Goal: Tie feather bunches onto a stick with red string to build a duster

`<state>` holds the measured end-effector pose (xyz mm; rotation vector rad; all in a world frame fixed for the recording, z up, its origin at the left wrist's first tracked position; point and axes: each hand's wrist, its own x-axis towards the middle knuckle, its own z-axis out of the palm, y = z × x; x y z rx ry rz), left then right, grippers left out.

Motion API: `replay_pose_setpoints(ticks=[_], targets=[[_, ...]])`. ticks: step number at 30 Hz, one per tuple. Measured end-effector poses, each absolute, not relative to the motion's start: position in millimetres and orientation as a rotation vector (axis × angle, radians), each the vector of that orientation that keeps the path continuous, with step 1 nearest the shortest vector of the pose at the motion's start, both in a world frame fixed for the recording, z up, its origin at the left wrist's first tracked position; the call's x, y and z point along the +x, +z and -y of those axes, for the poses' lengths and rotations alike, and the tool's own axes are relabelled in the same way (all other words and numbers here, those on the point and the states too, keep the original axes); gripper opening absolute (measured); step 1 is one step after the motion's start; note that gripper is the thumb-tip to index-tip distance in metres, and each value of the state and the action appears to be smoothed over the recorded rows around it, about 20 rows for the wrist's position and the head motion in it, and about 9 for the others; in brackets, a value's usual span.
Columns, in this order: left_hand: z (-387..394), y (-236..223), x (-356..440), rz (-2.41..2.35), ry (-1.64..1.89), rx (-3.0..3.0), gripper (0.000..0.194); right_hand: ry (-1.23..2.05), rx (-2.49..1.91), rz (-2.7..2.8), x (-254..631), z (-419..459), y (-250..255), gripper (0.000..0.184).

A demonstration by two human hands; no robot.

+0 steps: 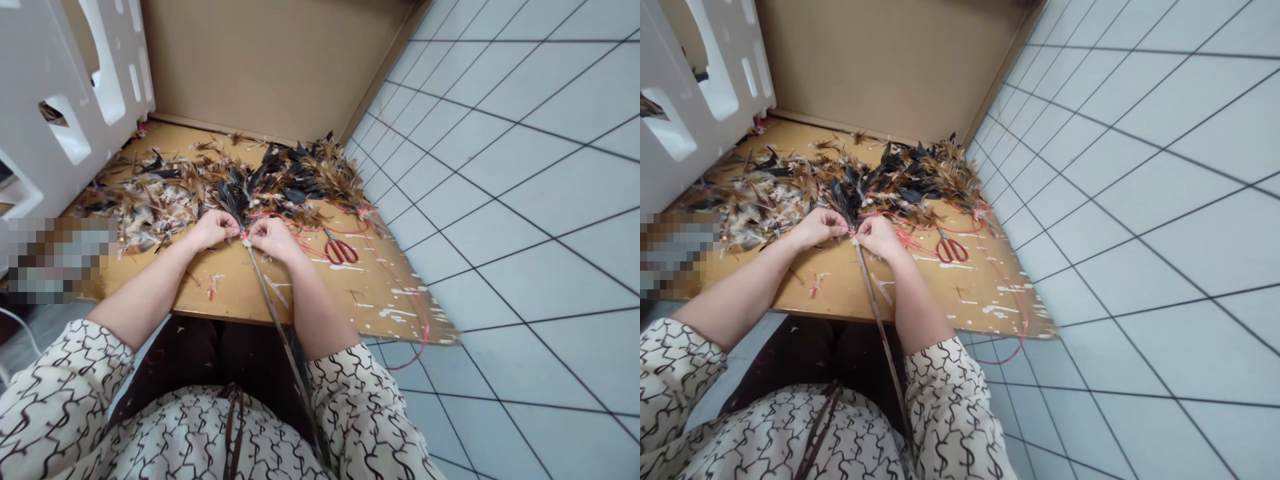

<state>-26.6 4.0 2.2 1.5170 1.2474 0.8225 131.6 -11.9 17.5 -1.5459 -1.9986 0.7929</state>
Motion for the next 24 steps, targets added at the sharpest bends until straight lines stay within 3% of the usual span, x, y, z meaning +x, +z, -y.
replay_pose_setpoints(ticks=[24], targets=[[-2.4, 3.6, -24.3, -1.277, 0.641, 1.693, 0.008, 0.6, -1.635, 2.191, 124.0, 13.4, 15.3, 0.009]])
